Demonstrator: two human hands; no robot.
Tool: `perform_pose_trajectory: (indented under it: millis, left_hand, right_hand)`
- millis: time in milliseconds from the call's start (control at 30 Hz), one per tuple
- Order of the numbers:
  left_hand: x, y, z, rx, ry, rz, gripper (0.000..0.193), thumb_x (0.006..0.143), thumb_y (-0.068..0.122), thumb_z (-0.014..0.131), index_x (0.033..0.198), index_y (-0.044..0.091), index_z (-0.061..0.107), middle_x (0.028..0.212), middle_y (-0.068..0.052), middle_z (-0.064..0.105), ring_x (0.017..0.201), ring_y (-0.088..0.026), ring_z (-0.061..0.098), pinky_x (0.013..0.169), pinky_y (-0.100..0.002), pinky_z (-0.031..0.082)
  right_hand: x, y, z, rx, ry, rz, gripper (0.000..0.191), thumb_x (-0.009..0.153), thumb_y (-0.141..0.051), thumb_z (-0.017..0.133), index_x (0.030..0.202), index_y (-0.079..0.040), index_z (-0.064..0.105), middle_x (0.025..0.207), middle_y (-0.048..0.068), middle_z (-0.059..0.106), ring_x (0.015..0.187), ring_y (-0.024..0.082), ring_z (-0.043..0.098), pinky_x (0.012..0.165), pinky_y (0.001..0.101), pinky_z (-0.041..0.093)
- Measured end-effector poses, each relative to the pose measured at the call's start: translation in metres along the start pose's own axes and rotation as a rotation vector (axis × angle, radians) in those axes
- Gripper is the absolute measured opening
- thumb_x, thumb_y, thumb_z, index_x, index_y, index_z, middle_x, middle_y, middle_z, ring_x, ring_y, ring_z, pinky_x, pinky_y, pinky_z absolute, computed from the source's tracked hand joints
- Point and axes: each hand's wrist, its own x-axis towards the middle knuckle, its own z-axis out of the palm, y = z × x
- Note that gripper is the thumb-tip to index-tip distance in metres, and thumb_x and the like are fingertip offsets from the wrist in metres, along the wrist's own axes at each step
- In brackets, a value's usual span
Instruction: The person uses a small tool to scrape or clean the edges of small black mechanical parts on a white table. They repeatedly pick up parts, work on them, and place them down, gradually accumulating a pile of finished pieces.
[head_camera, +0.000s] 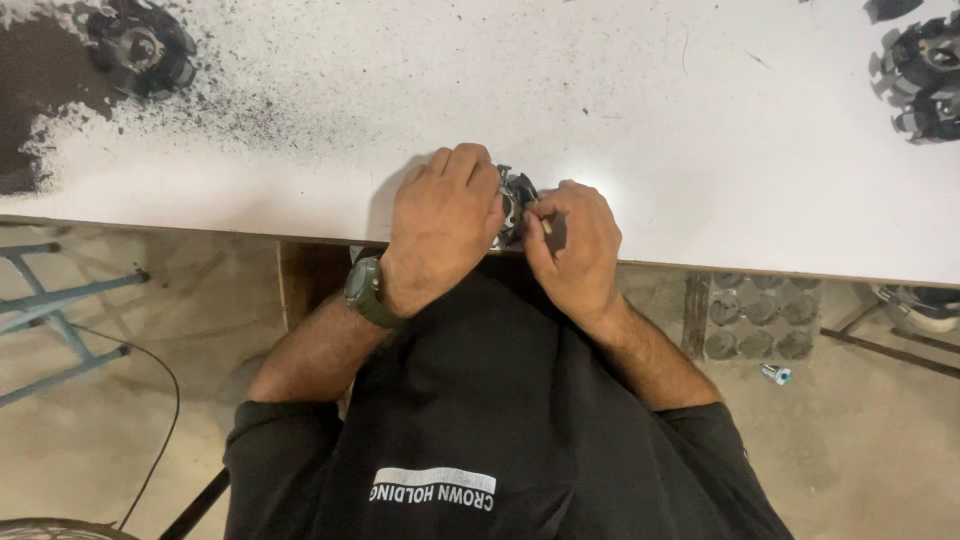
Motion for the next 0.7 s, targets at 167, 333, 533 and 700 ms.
perform_pose_trajectory:
  millis: [167,333,533,700]
  left_hand:
    - [-0.001,-0.005,-0.006,-0.156,0.027,-0.004,0.024,0.085,0.012,0.075,0.104,0.003,0.064,0.122,-0.012,0.060,0.107,-0.031,0.060,0.092,-0.046,0.049]
    - [0.000,-0.007,-0.004,-0.135,0.014,0.042,0.024,0.088,0.011,0.077,0.109,0.005,0.069,0.132,-0.011,0.062,0.117,-0.030,0.061,0.097,-0.045,0.049]
    - [0.001,-0.009,-0.010,-0.070,-0.023,0.128,0.017,0.088,0.007,0.075,0.104,0.005,0.070,0.131,-0.011,0.063,0.120,-0.029,0.062,0.096,-0.044,0.050]
    - [0.003,-0.004,-0.011,-0.193,-0.082,0.088,0.018,0.090,0.008,0.075,0.107,0.005,0.070,0.123,-0.008,0.066,0.109,-0.028,0.066,0.090,-0.042,0.054]
  right_hand:
    - [-0.001,0.004,-0.003,0.014,-0.002,-0.015,0.025,0.088,0.003,0.076,0.104,-0.005,0.059,0.100,0.011,0.069,0.099,0.036,0.066,0.099,0.0476,0.055]
    - [-0.001,0.006,-0.004,0.034,-0.013,-0.016,0.025,0.089,0.002,0.076,0.106,-0.005,0.059,0.102,0.012,0.069,0.100,0.037,0.066,0.095,0.0475,0.054]
    - [0.001,0.008,-0.005,0.019,-0.031,-0.010,0.024,0.089,0.001,0.076,0.107,-0.004,0.061,0.096,0.011,0.065,0.097,0.036,0.064,0.100,0.0494,0.053]
    - [0.003,0.008,-0.008,0.032,-0.042,-0.037,0.024,0.089,0.002,0.076,0.106,-0.005,0.062,0.101,0.011,0.067,0.100,0.033,0.065,0.110,0.0543,0.049]
